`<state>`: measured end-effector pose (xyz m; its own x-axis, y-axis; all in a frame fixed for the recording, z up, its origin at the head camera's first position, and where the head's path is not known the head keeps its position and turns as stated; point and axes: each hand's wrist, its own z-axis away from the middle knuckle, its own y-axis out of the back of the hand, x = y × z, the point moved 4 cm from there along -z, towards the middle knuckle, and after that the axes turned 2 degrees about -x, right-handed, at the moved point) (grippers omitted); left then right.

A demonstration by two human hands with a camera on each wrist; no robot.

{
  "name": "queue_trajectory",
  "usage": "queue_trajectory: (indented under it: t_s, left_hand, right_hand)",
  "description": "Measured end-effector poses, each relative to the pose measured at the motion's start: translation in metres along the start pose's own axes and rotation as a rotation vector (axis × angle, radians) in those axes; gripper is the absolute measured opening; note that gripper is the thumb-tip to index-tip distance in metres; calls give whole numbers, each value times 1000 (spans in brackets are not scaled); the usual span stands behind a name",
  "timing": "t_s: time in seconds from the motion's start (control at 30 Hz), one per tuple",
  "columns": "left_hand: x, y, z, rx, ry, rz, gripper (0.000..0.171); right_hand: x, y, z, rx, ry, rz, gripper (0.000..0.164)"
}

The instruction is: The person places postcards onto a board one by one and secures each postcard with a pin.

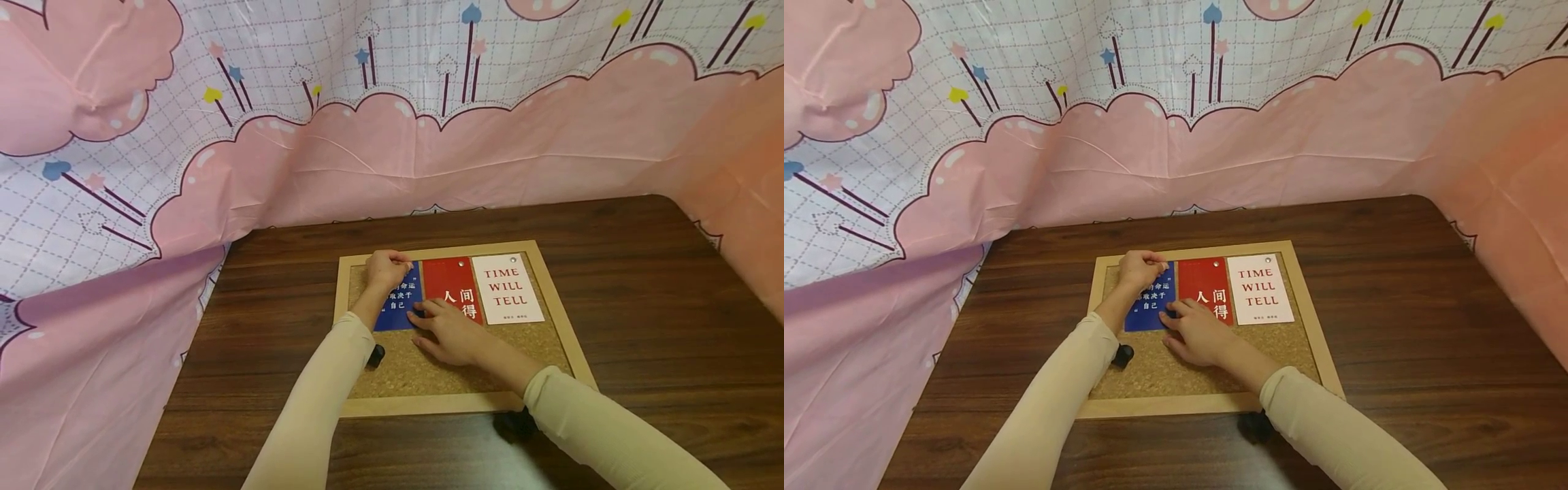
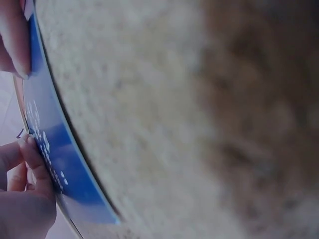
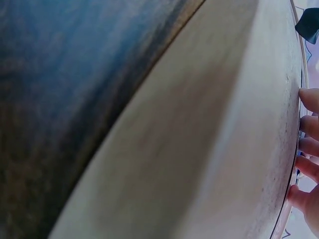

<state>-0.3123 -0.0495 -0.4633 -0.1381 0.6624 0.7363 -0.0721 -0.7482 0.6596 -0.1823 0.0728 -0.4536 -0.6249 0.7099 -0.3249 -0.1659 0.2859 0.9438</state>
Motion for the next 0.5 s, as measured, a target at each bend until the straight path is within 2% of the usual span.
queue_trajectory:
  t_s: [0.23, 0.5]
  left_hand:
    - [3, 1, 2, 10, -1, -13, 6]
    - [4, 1, 4, 18, 30, -23, 5]
  right_hand:
    - [0, 1, 0, -3, 5, -11, 47]
    - [1, 1, 0, 3, -2, -13, 47]
